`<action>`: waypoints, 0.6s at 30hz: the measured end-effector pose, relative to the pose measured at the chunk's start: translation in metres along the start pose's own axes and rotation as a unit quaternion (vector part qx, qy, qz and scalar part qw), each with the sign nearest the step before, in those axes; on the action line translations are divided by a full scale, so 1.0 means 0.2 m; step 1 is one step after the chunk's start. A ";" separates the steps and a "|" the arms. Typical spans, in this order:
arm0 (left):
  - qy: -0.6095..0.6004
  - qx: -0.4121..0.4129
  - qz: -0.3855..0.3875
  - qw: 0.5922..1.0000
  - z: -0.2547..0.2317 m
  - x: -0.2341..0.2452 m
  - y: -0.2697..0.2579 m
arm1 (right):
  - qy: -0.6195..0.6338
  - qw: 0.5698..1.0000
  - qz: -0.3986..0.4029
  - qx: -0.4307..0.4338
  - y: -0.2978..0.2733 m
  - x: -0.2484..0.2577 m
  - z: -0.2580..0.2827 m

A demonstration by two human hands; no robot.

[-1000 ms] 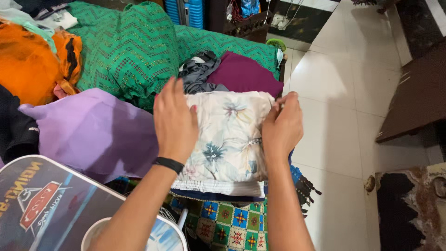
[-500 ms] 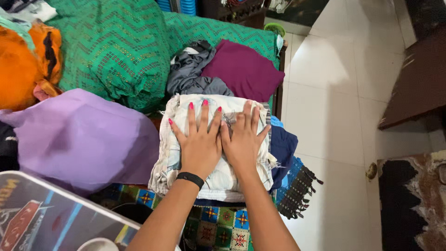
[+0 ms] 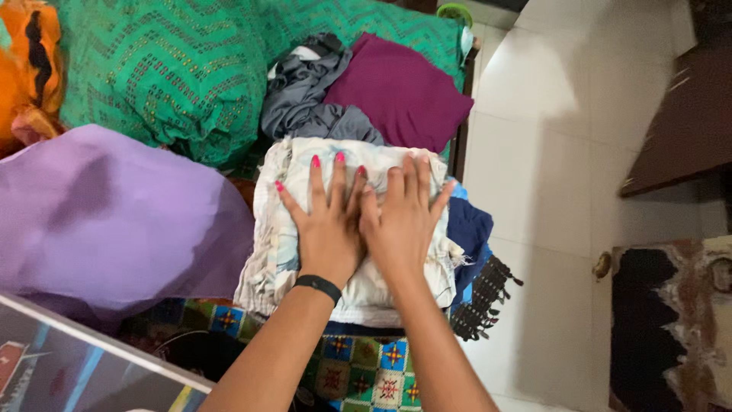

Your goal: The person folds several pieces of clothing, including a white garment, a floral-patterned top, and a dark pair of shorts. They smooth and align each item before placing it on a growing stack on the bed.

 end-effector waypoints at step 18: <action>-0.191 0.205 0.002 0.960 0.41 -0.10 -0.04 | -0.023 0.999 -0.041 -0.014 0.05 -0.20 -0.07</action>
Point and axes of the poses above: each hand's wrist, its own y-axis towards the middle knuckle, its own x-axis out of the back of the hand, z = x × y, the point moved 9 cm from there along y, towards the middle knuckle, and after that the axes turned 1 degree about -x, right-handed, at the moved point
